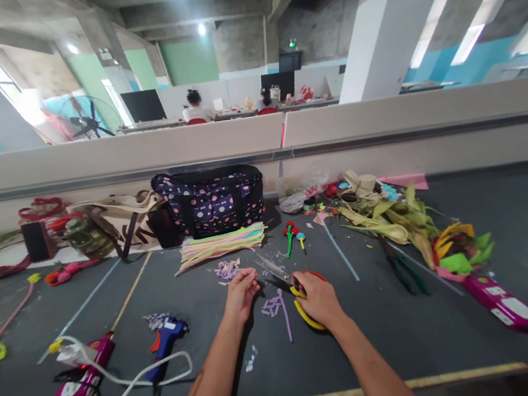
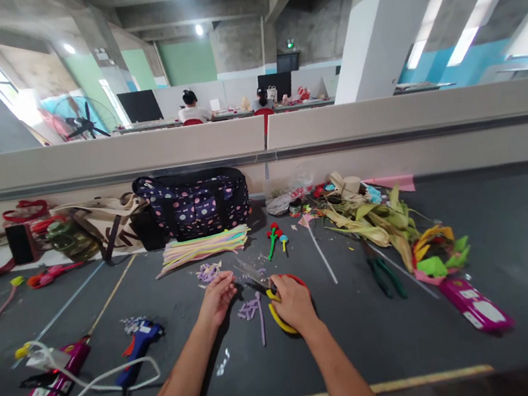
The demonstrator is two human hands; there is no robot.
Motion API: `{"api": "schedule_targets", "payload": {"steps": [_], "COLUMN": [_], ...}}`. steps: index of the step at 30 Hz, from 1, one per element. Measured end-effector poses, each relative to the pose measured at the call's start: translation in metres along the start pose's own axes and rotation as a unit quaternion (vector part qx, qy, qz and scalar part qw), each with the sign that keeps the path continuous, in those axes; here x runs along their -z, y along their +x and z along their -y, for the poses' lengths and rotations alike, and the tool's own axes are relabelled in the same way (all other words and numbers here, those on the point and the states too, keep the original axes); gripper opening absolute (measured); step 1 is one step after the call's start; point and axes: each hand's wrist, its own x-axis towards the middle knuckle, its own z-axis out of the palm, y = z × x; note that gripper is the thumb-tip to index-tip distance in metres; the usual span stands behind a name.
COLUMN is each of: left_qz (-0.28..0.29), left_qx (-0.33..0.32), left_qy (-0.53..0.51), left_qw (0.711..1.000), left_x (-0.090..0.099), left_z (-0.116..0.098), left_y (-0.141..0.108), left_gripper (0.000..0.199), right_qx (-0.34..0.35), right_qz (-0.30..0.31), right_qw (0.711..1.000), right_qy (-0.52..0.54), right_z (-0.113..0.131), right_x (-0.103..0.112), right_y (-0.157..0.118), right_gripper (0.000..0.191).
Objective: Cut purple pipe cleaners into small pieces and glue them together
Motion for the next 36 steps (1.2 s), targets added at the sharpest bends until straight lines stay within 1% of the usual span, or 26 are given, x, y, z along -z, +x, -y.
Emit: {"api": "schedule_targets", "payload": {"steps": [4, 8, 13, 16, 21, 26, 29, 32, 36], "left_qz": [-0.008, -0.011, 0.009, 0.016, 0.004, 0.007, 0.004, 0.009, 0.027], "left_qx": [0.001, -0.002, -0.005, 0.0, 0.012, 0.012, 0.011, 0.015, 0.01], "left_qy": [-0.023, -0.044, -0.037, -0.035, -0.049, -0.041, -0.033, -0.033, -0.044], "left_qw": [1.0, 0.999, 0.999, 0.999, 0.999, 0.999, 0.999, 0.999, 0.999], "left_x": [-0.0007, 0.001, 0.0008, -0.0015, -0.0028, -0.0017, -0.0014, -0.0006, 0.0002], "left_z": [-0.0024, -0.0016, 0.0004, -0.0008, -0.005, -0.0051, -0.0036, -0.0018, 0.0005], "left_y": [-0.0005, 0.001, 0.0019, -0.0001, -0.0035, -0.0037, -0.0028, -0.0016, -0.0009], "left_gripper": [0.03, 0.03, 0.029, 0.028, 0.026, 0.029, 0.033, 0.032, 0.028], "right_qx": [0.02, 0.033, 0.024, 0.021, 0.026, 0.028, 0.023, 0.024, 0.037], "right_qz": [-0.001, 0.017, 0.037, 0.031, 0.022, 0.013, 0.002, -0.002, 0.01], "right_qw": [1.0, 0.999, 0.999, 0.999, 0.999, 0.999, 1.0, 1.0, 0.999], "right_qy": [0.005, 0.009, 0.004, 0.002, -0.004, -0.006, -0.001, 0.006, 0.016], "right_z": [-0.0013, -0.0016, -0.0012, -0.0026, -0.0045, -0.003, -0.0016, -0.0007, 0.0002], "right_x": [-0.0023, -0.0022, -0.0026, -0.0057, -0.0081, -0.0044, -0.0023, -0.0023, -0.0052], "right_y": [-0.0008, -0.0011, -0.0007, -0.0003, -0.0005, -0.0007, -0.0006, -0.001, -0.0019], "right_gripper": [0.039, 0.044, 0.043, 0.045, 0.048, 0.047, 0.042, 0.039, 0.042]}}
